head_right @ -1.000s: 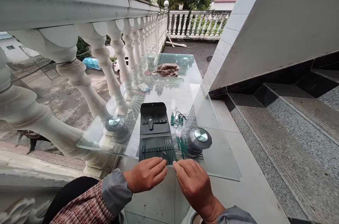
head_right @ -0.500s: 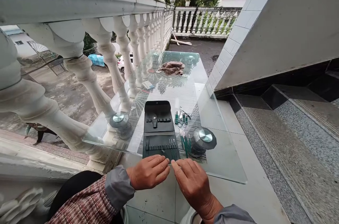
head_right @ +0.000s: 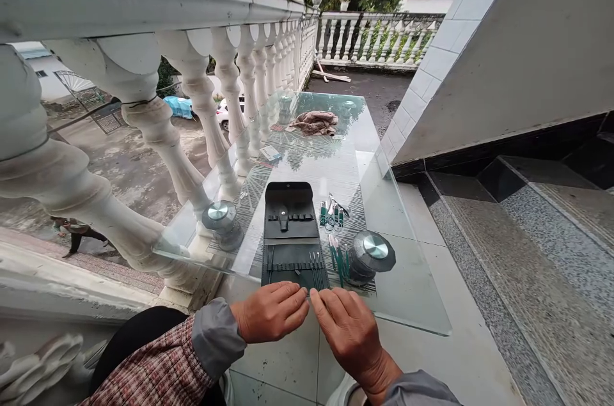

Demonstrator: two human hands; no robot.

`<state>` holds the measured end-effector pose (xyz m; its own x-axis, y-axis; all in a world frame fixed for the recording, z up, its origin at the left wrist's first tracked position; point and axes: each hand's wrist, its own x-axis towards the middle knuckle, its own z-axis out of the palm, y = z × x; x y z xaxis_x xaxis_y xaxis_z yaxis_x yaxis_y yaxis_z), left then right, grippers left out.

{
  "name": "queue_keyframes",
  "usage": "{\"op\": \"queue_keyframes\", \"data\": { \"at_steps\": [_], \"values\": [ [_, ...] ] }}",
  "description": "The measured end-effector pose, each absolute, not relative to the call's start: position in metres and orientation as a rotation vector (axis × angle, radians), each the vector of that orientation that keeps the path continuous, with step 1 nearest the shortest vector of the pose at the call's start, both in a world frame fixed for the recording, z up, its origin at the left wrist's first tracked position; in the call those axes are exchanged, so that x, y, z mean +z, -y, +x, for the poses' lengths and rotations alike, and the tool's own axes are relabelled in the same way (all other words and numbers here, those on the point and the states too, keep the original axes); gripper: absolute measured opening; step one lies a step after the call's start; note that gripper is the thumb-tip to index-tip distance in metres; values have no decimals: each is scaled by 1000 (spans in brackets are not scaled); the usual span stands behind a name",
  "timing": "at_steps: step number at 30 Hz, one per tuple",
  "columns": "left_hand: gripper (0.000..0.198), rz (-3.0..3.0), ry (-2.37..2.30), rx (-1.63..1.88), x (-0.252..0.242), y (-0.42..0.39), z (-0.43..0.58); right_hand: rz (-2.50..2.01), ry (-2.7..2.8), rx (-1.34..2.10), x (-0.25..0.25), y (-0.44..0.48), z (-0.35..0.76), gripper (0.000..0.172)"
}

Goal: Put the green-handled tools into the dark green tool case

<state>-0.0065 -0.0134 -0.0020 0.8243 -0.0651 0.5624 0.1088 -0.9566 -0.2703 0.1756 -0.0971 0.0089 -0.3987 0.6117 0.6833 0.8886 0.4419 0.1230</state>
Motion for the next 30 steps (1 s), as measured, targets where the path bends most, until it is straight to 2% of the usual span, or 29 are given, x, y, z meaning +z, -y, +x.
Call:
{"op": "queue_keyframes", "data": {
  "at_steps": [9, 18, 30],
  "values": [
    [19, -2761, 60, -797, -8, 13, -7, -1188, 2127, -462, -2, 96, 167, 32],
    [23, -2812, 156, -710, -8, 12, -10, -1251, 2052, -293, -13, 99, 154, 18],
    [24, -2838, 199, -738, -4, 11, -11, -1173, 2006, -80, -8, 95, 151, 24]
  ]
}}
